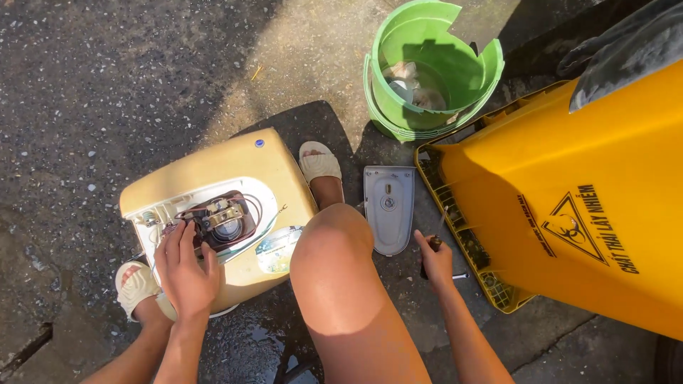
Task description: Disassembling a small appliance using a screwdriver to access and inspect internal components.
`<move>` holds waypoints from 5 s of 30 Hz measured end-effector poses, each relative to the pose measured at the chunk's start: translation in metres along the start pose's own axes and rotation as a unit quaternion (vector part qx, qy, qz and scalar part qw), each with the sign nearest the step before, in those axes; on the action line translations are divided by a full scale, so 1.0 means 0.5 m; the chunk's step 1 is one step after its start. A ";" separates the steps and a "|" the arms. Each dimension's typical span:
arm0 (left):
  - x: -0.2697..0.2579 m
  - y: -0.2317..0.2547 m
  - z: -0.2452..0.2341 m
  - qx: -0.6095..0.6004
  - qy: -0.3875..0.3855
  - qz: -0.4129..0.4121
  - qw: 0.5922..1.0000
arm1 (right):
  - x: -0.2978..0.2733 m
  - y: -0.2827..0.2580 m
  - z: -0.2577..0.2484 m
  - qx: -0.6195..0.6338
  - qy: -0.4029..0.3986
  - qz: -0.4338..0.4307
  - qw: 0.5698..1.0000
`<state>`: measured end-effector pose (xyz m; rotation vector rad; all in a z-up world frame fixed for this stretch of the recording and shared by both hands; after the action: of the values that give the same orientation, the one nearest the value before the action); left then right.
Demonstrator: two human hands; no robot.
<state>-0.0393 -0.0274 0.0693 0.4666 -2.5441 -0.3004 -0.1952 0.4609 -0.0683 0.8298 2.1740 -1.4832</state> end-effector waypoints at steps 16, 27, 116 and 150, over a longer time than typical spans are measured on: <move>-0.025 -0.045 0.024 0.034 -0.050 -0.053 0.997 | 0.290 0.299 0.118 -0.273 0.064 0.057 0.958; 0.026 0.040 -0.024 -0.025 -0.046 -0.116 0.992 | 0.267 0.229 0.030 -0.272 0.034 -0.027 0.961; 0.143 -0.220 -0.039 -0.742 0.386 -0.484 0.258 | -0.752 -0.570 0.376 -0.157 -0.167 -0.838 0.495; 0.045 -0.214 -0.234 -0.398 -0.331 -0.465 0.718 | -0.690 -0.488 0.443 -0.187 -0.188 -0.956 0.124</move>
<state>0.0343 -0.1477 0.1449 1.4133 -2.1561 -2.1396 -0.0994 0.1014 0.2305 2.2462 -1.1826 0.4230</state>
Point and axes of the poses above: each hand's wrist, its own x-axis towards the middle knuckle, its own z-axis out of the palm, y = z × x, the point moved 8 cm from there along x, towards the middle knuckle, and after that the axes turned 1 degree about y, right-handed, at the moved point
